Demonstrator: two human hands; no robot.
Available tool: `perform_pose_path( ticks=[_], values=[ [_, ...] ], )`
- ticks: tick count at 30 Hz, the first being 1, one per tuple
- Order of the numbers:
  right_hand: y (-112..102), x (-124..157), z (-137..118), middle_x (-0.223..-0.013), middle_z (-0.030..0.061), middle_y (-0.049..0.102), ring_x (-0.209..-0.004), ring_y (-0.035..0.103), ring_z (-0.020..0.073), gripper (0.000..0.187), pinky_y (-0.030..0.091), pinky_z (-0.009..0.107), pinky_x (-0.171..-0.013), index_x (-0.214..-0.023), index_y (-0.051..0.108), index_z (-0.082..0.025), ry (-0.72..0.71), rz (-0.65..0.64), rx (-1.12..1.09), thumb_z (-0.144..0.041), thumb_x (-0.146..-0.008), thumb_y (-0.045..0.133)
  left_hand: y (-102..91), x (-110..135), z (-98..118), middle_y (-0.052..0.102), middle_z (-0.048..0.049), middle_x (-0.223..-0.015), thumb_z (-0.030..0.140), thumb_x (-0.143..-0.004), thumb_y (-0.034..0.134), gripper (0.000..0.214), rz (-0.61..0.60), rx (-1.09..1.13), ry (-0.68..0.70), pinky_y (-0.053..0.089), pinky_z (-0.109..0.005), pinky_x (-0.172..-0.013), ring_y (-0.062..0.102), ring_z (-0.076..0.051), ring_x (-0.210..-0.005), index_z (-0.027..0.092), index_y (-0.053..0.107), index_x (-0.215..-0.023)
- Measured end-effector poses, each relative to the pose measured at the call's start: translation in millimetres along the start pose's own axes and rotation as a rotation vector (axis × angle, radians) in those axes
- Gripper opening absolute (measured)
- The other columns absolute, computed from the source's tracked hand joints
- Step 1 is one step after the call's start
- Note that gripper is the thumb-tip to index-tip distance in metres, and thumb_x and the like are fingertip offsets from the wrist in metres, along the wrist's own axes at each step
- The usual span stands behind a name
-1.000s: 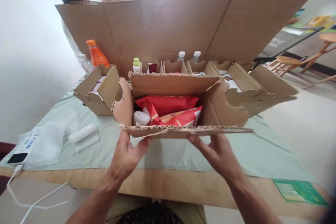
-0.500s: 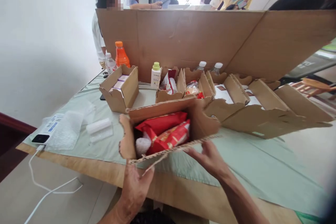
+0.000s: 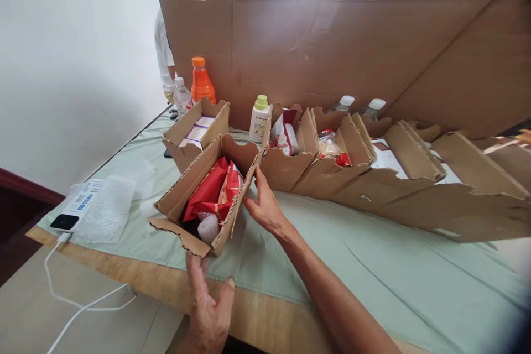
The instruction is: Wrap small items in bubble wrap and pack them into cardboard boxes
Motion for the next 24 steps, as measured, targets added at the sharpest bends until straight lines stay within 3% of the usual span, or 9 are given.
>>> perform_pose_path(
  ticks=[2, 5, 7, 12, 16, 20, 24],
  values=[
    [8, 9, 7, -0.17, 0.017, 0.03, -0.158, 0.028, 0.0302, 0.088, 0.025, 0.055, -0.129, -0.162, 0.027, -0.016, -0.008, 0.052, 0.006, -0.019, -0.078, 0.056, 8.6, -3, 8, 0.006, -0.0157, -0.175, 0.029, -0.097, 0.056, 0.086, 0.019, 0.017, 0.044, 0.03, -0.062, -0.126, 0.025, -0.041, -0.159, 0.03, 0.003, -0.165],
    [21, 28, 19, -0.161, 0.0134, 0.045, -0.15, 0.042, 0.0272, 0.074, 0.034, 0.052, -0.126, -0.155, 0.042, -0.021, 0.02, 0.131, -0.034, -0.017, -0.082, 0.052, 26.6, -18, 24, 0.003, -0.0108, -0.177, 0.024, -0.094, 0.058, 0.091, -0.022, 0.039, 0.126, 0.031, -0.059, -0.127, 0.018, -0.039, -0.161, 0.031, 0.004, -0.166],
    [26, 41, 30, -0.152, 0.0156, 0.053, -0.143, 0.05, 0.0294, 0.064, 0.039, 0.054, -0.122, -0.146, 0.051, -0.02, 0.063, 0.169, -0.047, -0.018, -0.082, 0.051, 40.4, -34, 33, 0.002, -0.0088, -0.177, 0.021, -0.091, 0.059, 0.093, -0.058, 0.036, 0.185, 0.03, -0.057, -0.128, 0.014, -0.036, -0.163, 0.031, 0.005, -0.166],
    [29, 54, 50, -0.143, 0.0158, 0.06, -0.13, 0.06, 0.0303, 0.06, 0.046, 0.053, -0.115, -0.14, 0.057, -0.021, 0.126, 0.212, -0.061, -0.018, -0.081, 0.052, 75.7, -94, 40, 0.01, -0.0143, -0.176, 0.019, -0.088, 0.06, 0.09, -0.045, -0.028, 0.25, 0.024, -0.054, -0.131, 0.012, -0.031, -0.163, 0.021, 0.013, -0.165],
    [26, 54, 52, -0.136, 0.018, 0.063, -0.117, 0.066, 0.0297, 0.056, 0.054, 0.051, -0.104, -0.138, 0.058, -0.019, 0.167, 0.233, -0.064, -0.02, -0.082, 0.051, 94.1, -141, 44, 0.022, -0.0169, -0.173, 0.017, -0.079, 0.064, 0.093, -0.042, -0.059, 0.216, 0.021, -0.052, -0.132, 0.023, -0.032, -0.161, 0.017, 0.023, -0.162],
    [23, 54, 44, -0.127, 0.0178, 0.067, -0.12, 0.064, 0.0305, 0.045, 0.052, 0.05, -0.106, -0.126, 0.064, -0.018, 0.17, 0.238, -0.042, -0.021, -0.082, 0.052, 92.9, -158, 46, 0.034, -0.0182, -0.169, 0.019, -0.076, 0.064, 0.09, -0.072, -0.065, 0.135, 0.021, -0.051, -0.131, 0.029, -0.032, -0.159, 0.015, 0.03, -0.159],
    [16, 52, 27, -0.112, 0.0141, 0.073, -0.104, 0.07, 0.0266, 0.032, 0.057, 0.045, -0.095, -0.113, 0.068, -0.02, 0.161, 0.209, -0.03, -0.022, -0.087, 0.049, 67.3, -137, 40, 0.039, -0.0189, -0.166, 0.021, -0.078, 0.063, 0.085, -0.133, -0.077, 0.094, 0.022, -0.054, -0.13, 0.031, -0.033, -0.157, 0.014, 0.034, -0.158]
  ],
)
Point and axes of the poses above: each hand's wrist, its own x-axis away from the middle knuckle, its own y-axis out of the palm, z = x × y, the point moved 4 cm from there along -x, towards the middle knuckle
